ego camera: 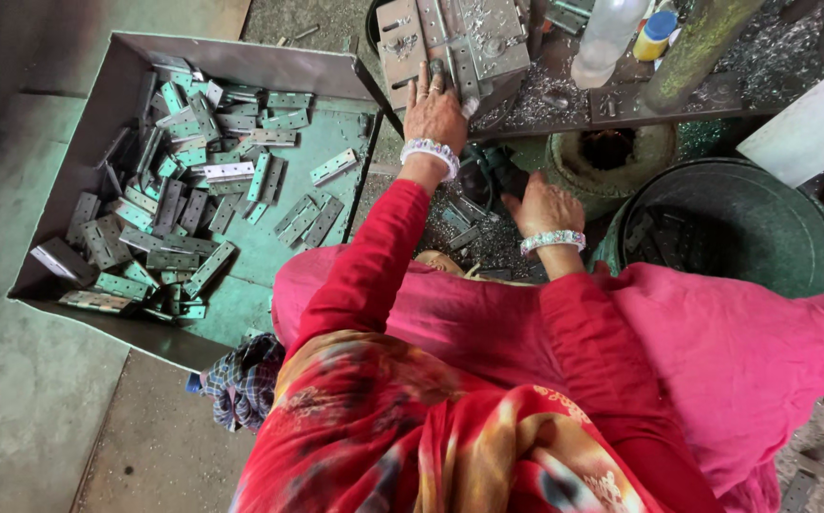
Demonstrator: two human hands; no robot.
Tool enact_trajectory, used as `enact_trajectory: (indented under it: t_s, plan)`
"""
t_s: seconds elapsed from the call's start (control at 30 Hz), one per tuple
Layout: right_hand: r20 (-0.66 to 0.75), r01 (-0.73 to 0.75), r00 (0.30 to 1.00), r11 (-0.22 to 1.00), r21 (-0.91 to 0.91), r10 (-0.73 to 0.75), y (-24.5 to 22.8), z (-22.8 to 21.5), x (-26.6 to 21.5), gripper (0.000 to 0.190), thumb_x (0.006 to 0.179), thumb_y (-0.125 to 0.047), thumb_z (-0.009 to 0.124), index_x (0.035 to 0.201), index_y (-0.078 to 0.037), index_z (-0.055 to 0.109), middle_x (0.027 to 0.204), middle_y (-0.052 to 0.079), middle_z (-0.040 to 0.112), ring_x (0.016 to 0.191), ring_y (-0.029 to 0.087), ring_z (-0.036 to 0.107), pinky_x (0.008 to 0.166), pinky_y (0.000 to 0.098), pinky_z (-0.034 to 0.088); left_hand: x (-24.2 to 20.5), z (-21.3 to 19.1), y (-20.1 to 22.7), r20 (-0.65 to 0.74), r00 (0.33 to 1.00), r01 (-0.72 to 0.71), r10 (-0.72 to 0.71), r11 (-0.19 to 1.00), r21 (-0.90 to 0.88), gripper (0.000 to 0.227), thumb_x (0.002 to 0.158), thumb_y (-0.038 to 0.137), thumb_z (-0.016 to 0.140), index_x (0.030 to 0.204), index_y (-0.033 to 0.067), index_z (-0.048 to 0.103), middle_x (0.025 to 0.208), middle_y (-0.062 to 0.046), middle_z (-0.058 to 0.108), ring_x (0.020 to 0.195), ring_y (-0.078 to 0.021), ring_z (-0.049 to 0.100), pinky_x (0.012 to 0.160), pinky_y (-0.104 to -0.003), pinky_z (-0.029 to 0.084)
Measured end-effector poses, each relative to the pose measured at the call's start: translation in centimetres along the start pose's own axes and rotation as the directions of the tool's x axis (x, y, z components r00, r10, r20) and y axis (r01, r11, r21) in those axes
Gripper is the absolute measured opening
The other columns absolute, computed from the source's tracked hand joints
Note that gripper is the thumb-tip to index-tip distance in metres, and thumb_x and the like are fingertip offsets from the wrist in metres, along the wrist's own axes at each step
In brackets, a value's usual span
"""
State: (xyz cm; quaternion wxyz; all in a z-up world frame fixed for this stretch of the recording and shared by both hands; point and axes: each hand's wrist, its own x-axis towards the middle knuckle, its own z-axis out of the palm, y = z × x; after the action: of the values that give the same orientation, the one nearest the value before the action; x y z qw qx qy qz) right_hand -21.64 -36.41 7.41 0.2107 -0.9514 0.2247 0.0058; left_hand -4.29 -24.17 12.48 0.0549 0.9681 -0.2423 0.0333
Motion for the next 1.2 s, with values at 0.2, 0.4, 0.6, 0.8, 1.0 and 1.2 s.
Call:
enact_trajectory:
  t_s: [0.2,0.4,0.6,0.8,1.0,1.2]
  plan:
    - [-0.063,0.035,0.997,0.995,-0.091,-0.041,-0.1,0.0,0.3,0.051,0.091,-0.052,0.073,0.11,-0.005,0.063,0.093,0.023,0.075,0.09,0.042,0.072,0.078,0.0531,0.055,3.3,-0.2,-0.1,-0.02,0.999,0.052,-0.051,0.997,0.051,0.054,0.104,0.048,0.039,0.129,0.0108,0.068,0.16,-0.015,0.039,0.156,-0.0334,0.015,0.127,-0.047,0.011]
    - [0.091,-0.055,0.995,0.998,0.044,0.051,2.9,4.3,0.6,0.056,0.088,-0.054,0.075,0.109,-0.004,0.064,0.106,0.024,0.072,0.101,0.044,0.069,0.084,0.0532,0.054,3.2,0.7,0.0,0.002,0.997,0.073,-0.073,0.994,0.077,0.054,0.107,0.047,0.037,0.127,0.0083,0.069,0.163,-0.015,0.035,0.156,-0.0337,0.014,0.127,-0.047,0.01]
    - [0.076,-0.075,0.995,0.996,0.042,0.072,0.9,1.4,0.6,0.053,0.09,-0.053,0.072,0.113,-0.006,0.065,0.107,0.023,0.073,0.102,0.043,0.069,0.085,0.0538,0.054,2.1,1.3,-1.4,-0.088,0.996,0.0,0.006,0.997,0.074,0.052,0.105,0.045,0.038,0.135,0.0116,0.064,0.16,-0.011,0.039,0.154,-0.0342,0.015,0.126,-0.052,0.007]
    - [0.033,-0.048,0.998,0.999,-0.002,0.048,0.8,1.3,1.5,0.056,0.092,-0.057,0.07,0.116,-0.007,0.065,0.105,0.023,0.074,0.099,0.043,0.071,0.084,0.0539,0.055,5.3,2.0,-1.5,-0.05,0.997,0.067,-0.065,0.996,0.059,0.047,0.107,0.04,0.039,0.139,0.0137,0.062,0.162,-0.007,0.039,0.157,-0.0348,0.014,0.127,-0.053,0.008]
    - [0.089,-0.102,0.991,0.995,0.012,0.101,2.5,4.2,0.2,0.055,0.087,-0.054,0.074,0.112,-0.007,0.066,0.106,0.023,0.073,0.1,0.042,0.07,0.083,0.0533,0.055,4.3,2.7,-1.5,-0.139,0.99,0.017,-0.007,0.997,0.072,0.052,0.1,0.038,0.043,0.142,0.0111,0.056,0.156,-0.008,0.041,0.151,-0.0357,0.015,0.121,-0.059,0.006]
    - [0.025,-0.023,0.999,1.0,-0.008,0.023,0.8,0.1,0.7,0.056,0.093,-0.057,0.07,0.114,-0.006,0.066,0.106,0.023,0.074,0.102,0.042,0.071,0.087,0.0528,0.055,5.2,1.0,-1.8,0.073,0.996,0.044,-0.056,0.986,0.161,0.044,0.102,0.032,0.044,0.14,0.0154,0.06,0.164,-0.004,0.035,0.158,-0.0317,0.011,0.125,-0.061,0.003]
